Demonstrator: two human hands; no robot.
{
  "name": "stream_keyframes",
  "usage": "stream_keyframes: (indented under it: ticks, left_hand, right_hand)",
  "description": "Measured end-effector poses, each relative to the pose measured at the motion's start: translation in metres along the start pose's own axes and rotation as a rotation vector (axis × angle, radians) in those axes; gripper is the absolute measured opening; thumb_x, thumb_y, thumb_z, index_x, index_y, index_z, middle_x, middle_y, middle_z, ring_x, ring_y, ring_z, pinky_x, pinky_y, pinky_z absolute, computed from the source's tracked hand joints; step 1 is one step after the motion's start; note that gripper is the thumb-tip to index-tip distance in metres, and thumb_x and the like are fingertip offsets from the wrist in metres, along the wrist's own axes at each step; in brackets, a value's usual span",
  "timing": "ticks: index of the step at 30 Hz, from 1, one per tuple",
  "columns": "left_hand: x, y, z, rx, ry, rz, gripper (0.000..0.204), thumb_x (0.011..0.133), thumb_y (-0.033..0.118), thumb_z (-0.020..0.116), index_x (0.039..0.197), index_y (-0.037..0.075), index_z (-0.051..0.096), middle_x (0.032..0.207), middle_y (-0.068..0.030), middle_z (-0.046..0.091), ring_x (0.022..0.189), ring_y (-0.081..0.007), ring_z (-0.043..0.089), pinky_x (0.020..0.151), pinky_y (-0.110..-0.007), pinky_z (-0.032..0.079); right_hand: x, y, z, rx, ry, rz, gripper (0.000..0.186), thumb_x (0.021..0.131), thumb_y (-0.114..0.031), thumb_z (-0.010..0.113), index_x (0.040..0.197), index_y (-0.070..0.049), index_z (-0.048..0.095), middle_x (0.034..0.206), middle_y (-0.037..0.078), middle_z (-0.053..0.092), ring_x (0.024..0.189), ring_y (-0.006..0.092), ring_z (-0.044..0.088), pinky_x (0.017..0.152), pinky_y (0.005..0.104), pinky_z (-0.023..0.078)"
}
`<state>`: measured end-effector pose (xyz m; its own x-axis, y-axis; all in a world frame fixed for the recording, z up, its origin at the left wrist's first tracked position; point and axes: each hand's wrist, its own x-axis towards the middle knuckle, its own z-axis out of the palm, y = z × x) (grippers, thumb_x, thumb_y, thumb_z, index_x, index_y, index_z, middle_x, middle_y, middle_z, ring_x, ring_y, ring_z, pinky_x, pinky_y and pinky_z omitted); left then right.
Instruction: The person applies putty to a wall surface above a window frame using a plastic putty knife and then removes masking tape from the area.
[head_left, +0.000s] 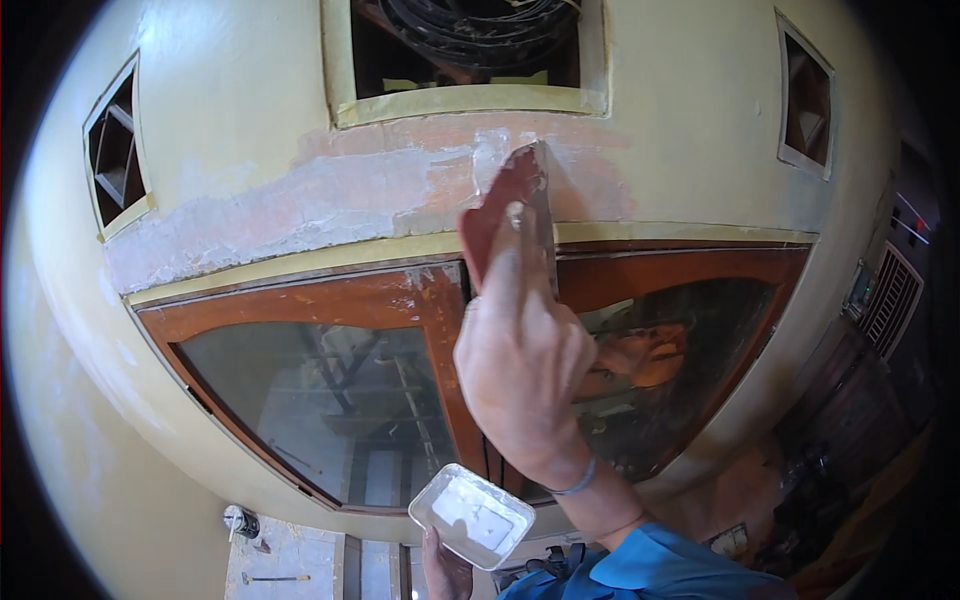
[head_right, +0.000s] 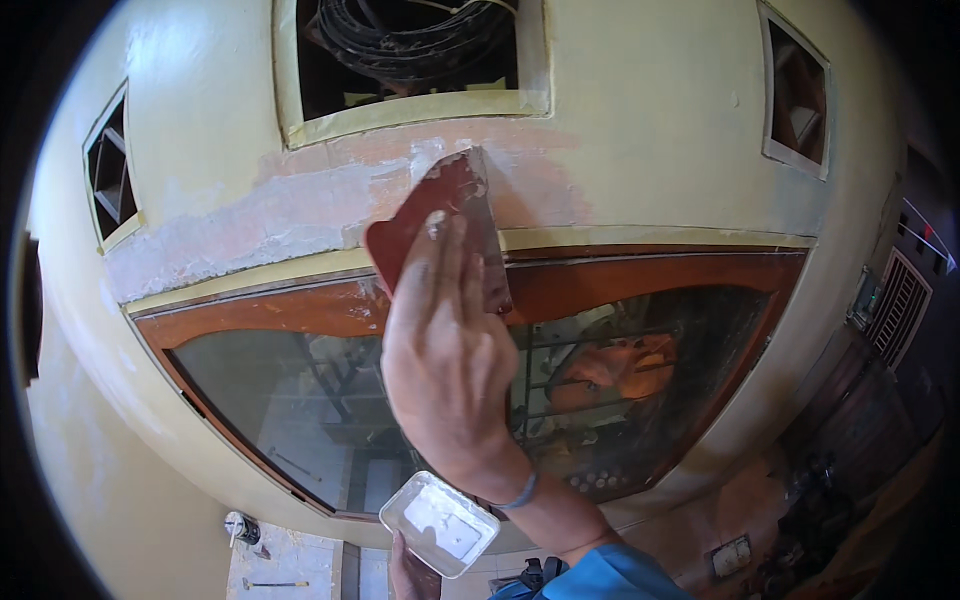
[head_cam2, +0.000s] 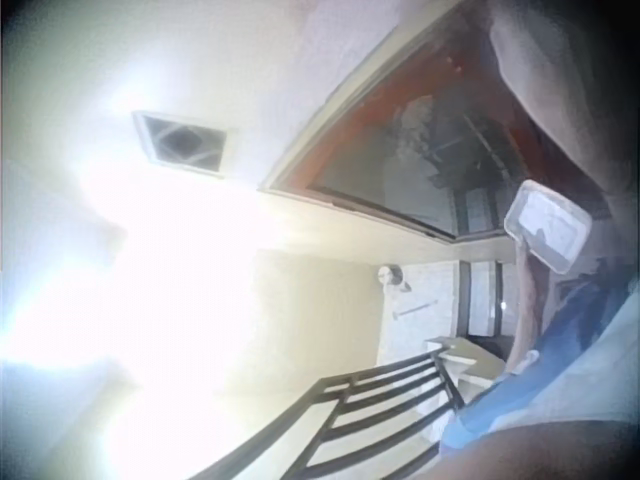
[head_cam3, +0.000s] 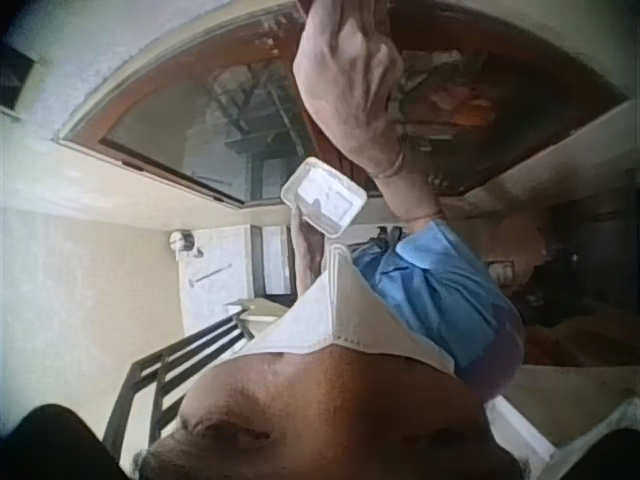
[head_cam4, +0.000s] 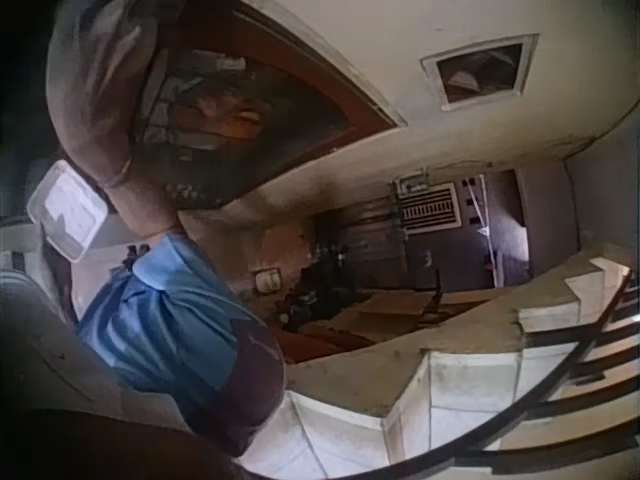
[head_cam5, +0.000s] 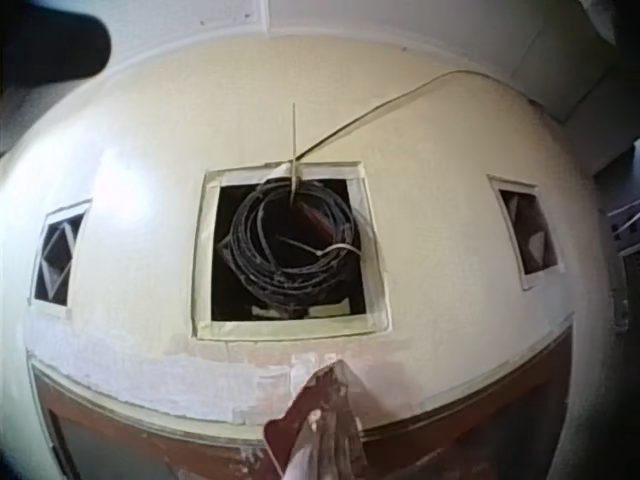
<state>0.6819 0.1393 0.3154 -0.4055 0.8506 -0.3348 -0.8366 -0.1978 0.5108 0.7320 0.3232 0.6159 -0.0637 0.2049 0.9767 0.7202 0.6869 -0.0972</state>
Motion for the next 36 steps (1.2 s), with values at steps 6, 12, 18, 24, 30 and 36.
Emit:
stream_keyframes:
  ticks: [6,12,18,24,30,36]
  left_hand:
    - [-0.026,0.016,-0.004,0.013,0.263,0.172,0.071,0.110,0.051,0.051,0.162,0.004,0.036,0.164,-0.0121,0.044,0.150,-0.0289,0.042,0.127,-0.047,0.031]
    - [-0.040,0.021,0.006,-0.038,0.272,0.184,0.072,0.110,0.051,0.050,0.162,0.004,0.035,0.164,-0.0125,0.044,0.150,-0.0294,0.042,0.126,-0.047,0.032]
    - [-0.040,0.016,0.015,-0.070,0.230,0.145,0.070,0.109,0.049,0.054,0.161,0.004,0.038,0.159,-0.0119,0.048,0.147,-0.0285,0.046,0.125,-0.046,0.034]
    - [-0.028,0.002,0.015,-0.047,0.146,0.082,0.071,0.108,0.049,0.056,0.160,0.004,0.039,0.157,-0.0117,0.051,0.145,-0.0282,0.047,0.123,-0.045,0.035]
    - [-0.012,-0.005,0.012,-0.048,0.116,-0.014,0.073,0.107,0.050,0.057,0.160,0.004,0.039,0.158,-0.0129,0.051,0.146,-0.0291,0.047,0.123,-0.046,0.036]
    - [0.005,-0.011,0.004,-0.047,0.046,-0.017,0.075,0.107,0.053,0.056,0.161,0.004,0.037,0.159,-0.0139,0.048,0.147,-0.0300,0.046,0.123,-0.047,0.036]
  right_hand:
    - [-0.001,-0.053,0.017,-0.050,-0.063,-0.034,0.056,0.091,-0.001,0.063,0.143,0.015,0.050,0.137,0.036,0.063,0.106,0.0450,0.075,0.073,0.0410,0.067]
    - [-0.005,-0.055,0.017,0.024,-0.047,-0.135,0.057,0.090,-0.003,0.068,0.143,0.013,0.052,0.135,0.034,0.065,0.102,0.0424,0.077,0.071,0.0394,0.066]
    - [0.005,0.031,-0.047,0.172,-0.026,-0.276,0.055,0.084,0.000,0.073,0.138,0.004,0.064,0.128,0.023,0.073,0.111,0.0347,0.077,0.085,0.0399,0.064]
    - [0.065,0.122,-0.075,-0.098,-0.078,-0.794,0.038,0.083,-0.003,0.072,0.121,-0.004,0.077,0.115,0.013,0.079,0.106,0.0260,0.077,0.084,0.0366,0.062]
    - [0.100,0.111,-0.079,-0.183,-0.123,-0.986,0.034,0.083,-0.009,0.069,0.116,-0.004,0.077,0.115,0.011,0.079,0.104,0.0235,0.077,0.080,0.0352,0.061]
    - [0.098,0.110,-0.070,-0.205,-0.176,-1.040,0.036,0.082,-0.011,0.069,0.116,-0.006,0.077,0.115,0.010,0.078,0.103,0.0236,0.077,0.076,0.0343,0.059]
